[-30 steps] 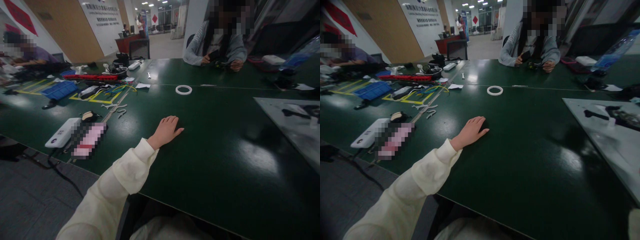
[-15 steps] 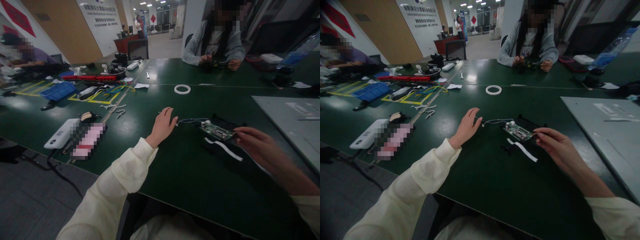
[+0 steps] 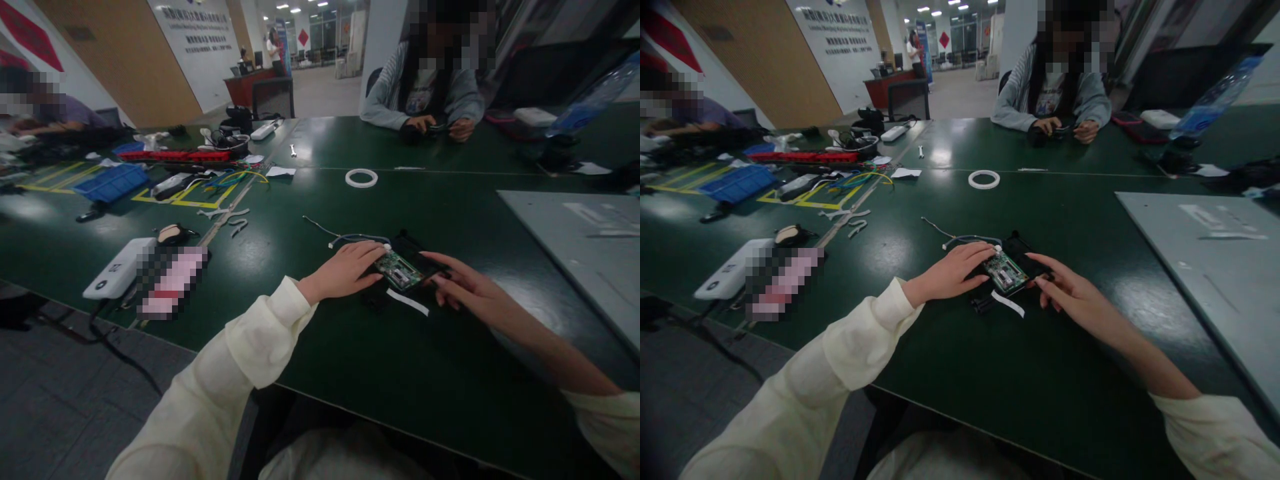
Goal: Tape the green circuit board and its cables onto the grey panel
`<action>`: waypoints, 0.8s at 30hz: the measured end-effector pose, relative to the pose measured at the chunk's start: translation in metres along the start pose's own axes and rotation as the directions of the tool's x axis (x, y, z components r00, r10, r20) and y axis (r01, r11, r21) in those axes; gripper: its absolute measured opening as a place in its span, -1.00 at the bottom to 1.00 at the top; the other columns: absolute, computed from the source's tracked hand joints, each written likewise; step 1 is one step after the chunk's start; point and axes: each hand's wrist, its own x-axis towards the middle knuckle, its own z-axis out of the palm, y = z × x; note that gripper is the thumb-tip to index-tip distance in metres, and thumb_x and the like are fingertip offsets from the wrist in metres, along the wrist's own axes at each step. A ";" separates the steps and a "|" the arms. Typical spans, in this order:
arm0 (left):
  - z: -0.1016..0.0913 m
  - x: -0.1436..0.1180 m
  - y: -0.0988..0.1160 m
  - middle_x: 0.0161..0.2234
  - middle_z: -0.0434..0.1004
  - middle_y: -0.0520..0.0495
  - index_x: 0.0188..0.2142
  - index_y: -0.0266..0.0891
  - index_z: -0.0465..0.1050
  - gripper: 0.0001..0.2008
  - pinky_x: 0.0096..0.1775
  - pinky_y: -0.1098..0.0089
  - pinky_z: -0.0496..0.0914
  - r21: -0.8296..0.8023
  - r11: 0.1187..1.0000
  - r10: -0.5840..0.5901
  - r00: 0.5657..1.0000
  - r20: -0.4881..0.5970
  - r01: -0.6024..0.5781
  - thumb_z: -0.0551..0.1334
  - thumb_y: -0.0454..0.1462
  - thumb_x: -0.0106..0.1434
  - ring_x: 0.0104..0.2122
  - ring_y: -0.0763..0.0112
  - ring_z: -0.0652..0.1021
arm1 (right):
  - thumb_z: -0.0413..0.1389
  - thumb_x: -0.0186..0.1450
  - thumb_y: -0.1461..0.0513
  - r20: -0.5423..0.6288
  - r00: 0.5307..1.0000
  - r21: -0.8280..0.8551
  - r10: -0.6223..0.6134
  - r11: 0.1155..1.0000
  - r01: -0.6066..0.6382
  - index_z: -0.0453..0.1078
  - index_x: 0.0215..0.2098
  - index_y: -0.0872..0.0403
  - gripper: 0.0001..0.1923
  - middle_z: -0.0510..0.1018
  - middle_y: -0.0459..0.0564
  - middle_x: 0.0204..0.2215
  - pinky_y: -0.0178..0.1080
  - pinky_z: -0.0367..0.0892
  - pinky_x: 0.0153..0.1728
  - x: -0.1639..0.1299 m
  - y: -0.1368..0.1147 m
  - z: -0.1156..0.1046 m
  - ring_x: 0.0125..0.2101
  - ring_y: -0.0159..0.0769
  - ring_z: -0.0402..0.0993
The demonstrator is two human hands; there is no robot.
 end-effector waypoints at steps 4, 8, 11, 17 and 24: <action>0.001 0.001 0.001 0.21 0.13 -0.20 0.20 -0.21 0.00 -0.52 0.17 0.15 0.14 -0.029 0.999 -0.013 1.000 0.028 0.014 0.05 -0.18 0.33 0.20 0.26 0.20 | 0.12 0.17 -0.09 -0.137 0.991 0.051 -0.002 0.999 0.009 0.34 0.04 0.03 -0.43 0.49 0.05 -0.29 -0.35 0.35 -0.52 0.001 -0.008 0.010 -0.39 -0.29 0.44; -0.001 0.000 0.001 0.19 0.17 -0.17 0.20 -0.21 -0.02 -0.52 0.18 0.19 0.13 -0.092 0.996 -0.014 0.999 0.038 0.018 0.04 -0.21 0.34 0.19 0.32 0.22 | 0.22 0.09 -0.02 -0.281 0.960 0.195 -0.003 0.979 0.060 0.47 -0.21 0.03 -0.61 0.49 0.01 -0.30 -0.40 0.34 -0.52 0.002 -0.014 0.019 -0.38 -0.34 0.42; -0.001 0.000 0.002 0.19 0.17 -0.16 0.21 -0.20 -0.04 -0.52 0.19 0.20 0.14 -0.140 0.990 -0.006 0.999 0.047 0.013 0.03 -0.22 0.34 0.19 0.35 0.22 | 0.27 0.05 0.05 -0.357 0.934 0.315 0.008 0.942 0.112 0.50 -0.28 0.02 -0.69 0.48 -0.05 -0.36 -0.43 0.35 -0.48 0.001 -0.017 0.021 -0.43 -0.42 0.37; -0.005 0.000 0.006 0.24 0.06 -0.14 0.23 -0.14 -0.09 -0.42 0.21 0.14 0.11 -0.199 0.980 -0.003 1.000 -0.029 -0.003 0.11 -0.28 0.27 0.23 0.28 0.14 | 0.29 0.06 0.15 -0.376 0.925 0.520 0.053 0.838 0.164 0.50 -0.33 -0.05 -0.81 0.46 -0.10 -0.32 -0.46 0.37 -0.39 -0.004 -0.031 0.025 -0.40 -0.46 0.35; -0.016 -0.001 -0.012 0.03 0.34 -0.11 0.02 -0.19 0.24 -0.66 0.08 0.19 0.30 -0.371 0.926 -0.175 0.952 -0.250 0.073 -0.11 -0.40 0.31 0.03 0.35 0.40 | 0.24 0.12 0.11 -0.280 0.960 0.512 0.025 0.850 0.128 0.45 -0.25 -0.06 -0.77 0.45 -0.11 -0.28 -0.36 0.41 -0.26 0.000 -0.027 0.045 -0.33 -0.42 0.39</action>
